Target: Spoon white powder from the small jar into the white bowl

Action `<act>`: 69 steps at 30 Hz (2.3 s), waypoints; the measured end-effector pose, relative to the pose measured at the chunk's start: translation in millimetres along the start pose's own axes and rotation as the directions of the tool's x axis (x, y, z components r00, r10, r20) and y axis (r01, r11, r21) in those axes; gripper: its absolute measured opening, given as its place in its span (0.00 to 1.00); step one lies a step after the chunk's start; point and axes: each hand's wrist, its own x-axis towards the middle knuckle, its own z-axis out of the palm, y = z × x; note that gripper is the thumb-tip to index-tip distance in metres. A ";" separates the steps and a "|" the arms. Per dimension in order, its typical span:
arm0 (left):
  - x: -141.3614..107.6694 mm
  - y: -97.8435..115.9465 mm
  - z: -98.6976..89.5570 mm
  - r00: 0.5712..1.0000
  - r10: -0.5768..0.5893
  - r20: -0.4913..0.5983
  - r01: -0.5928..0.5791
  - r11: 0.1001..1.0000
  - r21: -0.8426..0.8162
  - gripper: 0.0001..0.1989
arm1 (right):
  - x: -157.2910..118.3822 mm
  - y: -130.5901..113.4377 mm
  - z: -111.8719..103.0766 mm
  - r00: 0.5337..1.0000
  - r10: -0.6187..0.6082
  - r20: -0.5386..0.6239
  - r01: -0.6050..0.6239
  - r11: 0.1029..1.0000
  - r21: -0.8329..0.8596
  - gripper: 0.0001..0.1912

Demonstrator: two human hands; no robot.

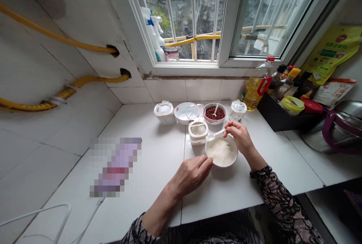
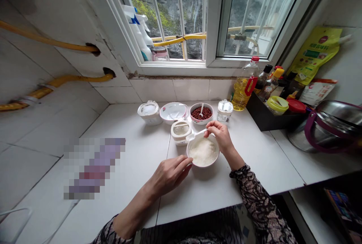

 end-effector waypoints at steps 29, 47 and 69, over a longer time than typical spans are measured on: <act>-1.4 -0.4 0.2 1.000 0.001 0.001 -0.001 1.000 0.014 0.09 | -8.8 5.8 5.2 0.907 -0.315 0.280 0.420 0.617 -0.666 0.09; -0.6 0.2 -0.7 1.000 -0.001 0.003 0.001 1.000 0.012 0.10 | -7.4 -0.3 0.8 0.981 -0.170 0.088 0.192 0.892 -0.409 0.04; -0.7 0.1 0.7 1.000 -0.015 0.003 0.015 1.000 -0.001 0.11 | -9.5 -3.3 14.7 0.981 -0.186 -0.047 0.182 0.981 -0.071 0.09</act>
